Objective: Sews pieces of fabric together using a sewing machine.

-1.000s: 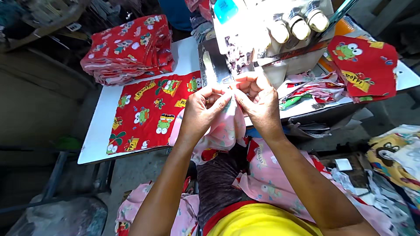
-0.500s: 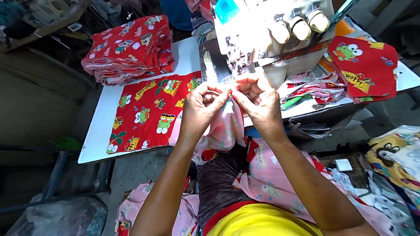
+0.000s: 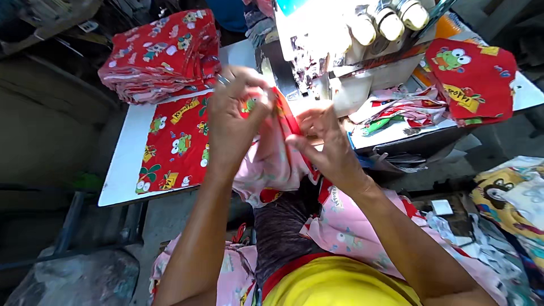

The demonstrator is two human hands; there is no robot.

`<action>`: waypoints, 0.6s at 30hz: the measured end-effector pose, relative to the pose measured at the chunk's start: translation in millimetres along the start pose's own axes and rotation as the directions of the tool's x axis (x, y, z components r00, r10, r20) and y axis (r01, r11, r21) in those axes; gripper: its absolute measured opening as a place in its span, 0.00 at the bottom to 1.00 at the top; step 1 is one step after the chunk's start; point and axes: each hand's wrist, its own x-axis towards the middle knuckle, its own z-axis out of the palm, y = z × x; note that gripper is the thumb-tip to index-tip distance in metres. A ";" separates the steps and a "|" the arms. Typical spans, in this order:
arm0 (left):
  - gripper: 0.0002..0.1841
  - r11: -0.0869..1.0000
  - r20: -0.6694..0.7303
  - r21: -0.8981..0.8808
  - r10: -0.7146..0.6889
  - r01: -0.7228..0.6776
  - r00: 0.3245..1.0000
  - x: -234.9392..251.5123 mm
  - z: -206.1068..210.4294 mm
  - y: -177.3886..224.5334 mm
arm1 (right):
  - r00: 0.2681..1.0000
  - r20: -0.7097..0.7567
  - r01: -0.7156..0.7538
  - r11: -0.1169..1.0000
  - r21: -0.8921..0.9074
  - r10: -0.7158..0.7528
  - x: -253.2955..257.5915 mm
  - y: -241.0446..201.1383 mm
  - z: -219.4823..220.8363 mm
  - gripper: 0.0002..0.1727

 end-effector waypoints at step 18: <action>0.07 0.992 -0.307 0.040 -0.104 0.122 0.946 -4.0 -182.0 -46.7 | 0.998 -0.007 -0.057 0.992 -0.113 0.056 -43.6 20.6 -14.6 0.08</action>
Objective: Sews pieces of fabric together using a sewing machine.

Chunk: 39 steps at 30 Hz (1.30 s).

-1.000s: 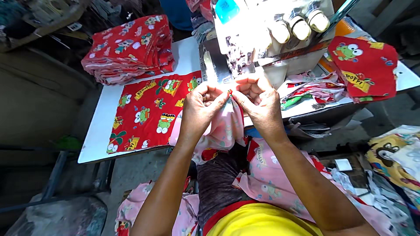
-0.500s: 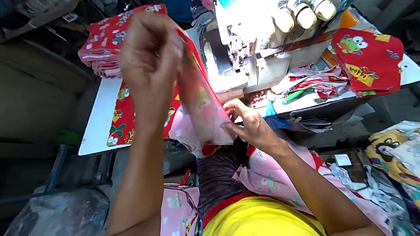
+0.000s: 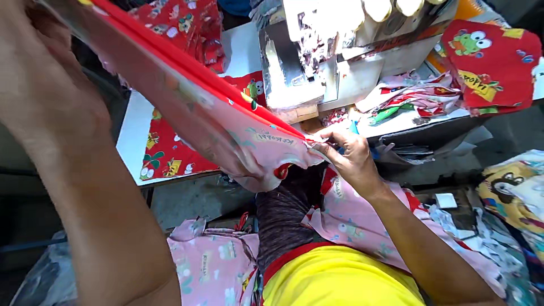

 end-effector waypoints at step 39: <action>0.07 0.993 -0.306 -0.058 -0.111 0.098 0.945 -97.5 -35.4 29.6 | 0.990 0.053 -0.129 0.991 -0.020 0.130 -13.5 -19.7 -6.5 0.05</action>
